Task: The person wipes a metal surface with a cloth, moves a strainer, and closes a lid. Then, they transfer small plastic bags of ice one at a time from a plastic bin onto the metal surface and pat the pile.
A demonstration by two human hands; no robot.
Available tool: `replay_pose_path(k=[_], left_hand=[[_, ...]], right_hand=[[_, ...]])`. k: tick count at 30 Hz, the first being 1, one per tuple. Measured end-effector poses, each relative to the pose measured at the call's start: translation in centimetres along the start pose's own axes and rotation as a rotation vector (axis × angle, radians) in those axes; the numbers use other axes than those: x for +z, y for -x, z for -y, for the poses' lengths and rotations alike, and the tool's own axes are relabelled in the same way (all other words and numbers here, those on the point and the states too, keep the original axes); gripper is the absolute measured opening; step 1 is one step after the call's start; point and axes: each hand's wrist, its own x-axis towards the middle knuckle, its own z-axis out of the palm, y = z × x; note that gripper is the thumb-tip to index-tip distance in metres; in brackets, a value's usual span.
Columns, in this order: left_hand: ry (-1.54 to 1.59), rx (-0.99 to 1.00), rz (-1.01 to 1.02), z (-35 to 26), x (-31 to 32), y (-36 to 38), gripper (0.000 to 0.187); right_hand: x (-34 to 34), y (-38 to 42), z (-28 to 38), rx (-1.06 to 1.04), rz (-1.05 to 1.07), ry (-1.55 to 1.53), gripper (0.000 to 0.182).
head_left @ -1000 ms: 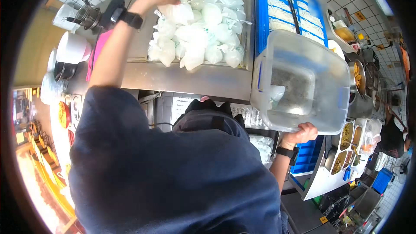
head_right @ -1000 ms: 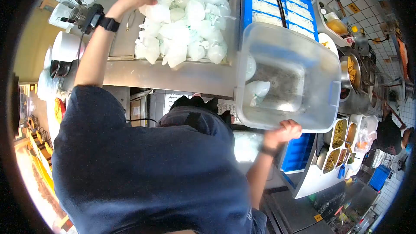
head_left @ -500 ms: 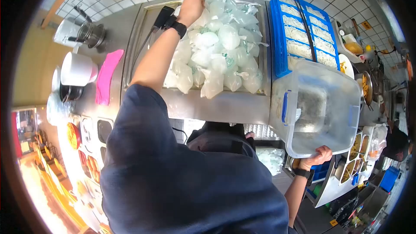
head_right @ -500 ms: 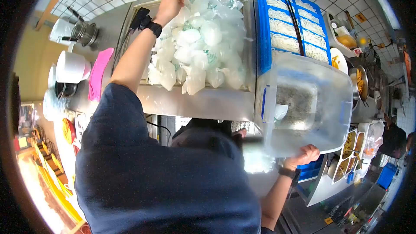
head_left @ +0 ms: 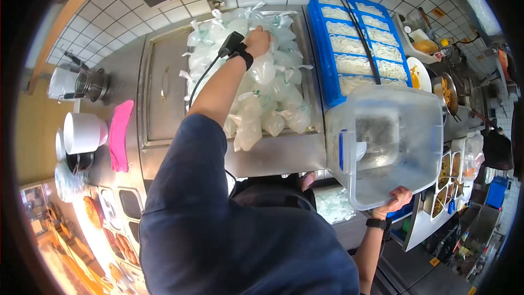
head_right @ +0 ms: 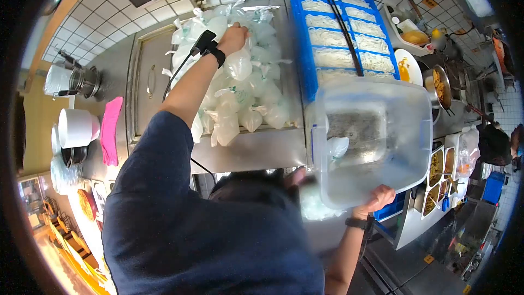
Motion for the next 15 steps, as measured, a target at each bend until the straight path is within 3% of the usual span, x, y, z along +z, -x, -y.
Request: replay_pose_path(k=[4,6,8,9,11,12,13,14,15], left_hand=[[-0.102,-0.007,0.035,-2.9,-0.3,0.3,0.028],[0.17,-0.318,-0.115,0.8,4.9,-2.8,0.036],[0.395,-0.513,-0.183,0.3,1.8,-2.5,0.038],[0.36,-0.523,-0.148,0.6,1.6,-2.6,0.038],[0.08,-0.296,-0.047,2.0,4.3,-2.9,0.04],[-0.092,-0.163,0.096,-0.6,0.3,-0.9,0.043],[-0.097,-0.171,0.159,-2.3,-2.1,0.0,0.046],[-0.103,-0.173,0.229,-3.4,-3.0,0.6,0.049],[-0.234,-0.052,0.177,-1.5,-0.5,-0.4,0.051]], right_hand=[[-0.1,0.6,-0.7,0.003,0.033,-0.02,0.044],[0.0,0.6,-0.8,0.019,0.043,-0.018,0.045],[0.1,0.8,-0.9,0.038,0.028,-0.019,0.044],[0.2,1.0,-1.2,0.047,0.018,-0.017,0.044],[1.7,6.9,-7.7,0.389,-0.01,-0.192,0.042],[1.4,7.4,-7.8,0.391,-0.018,-0.182,0.041],[1.1,7.8,-7.7,0.394,-0.026,-0.173,0.039],[1.1,5.5,-5.7,0.256,-0.04,-0.118,0.038],[1.1,3.2,-3.8,0.118,-0.061,-0.06,0.036]])
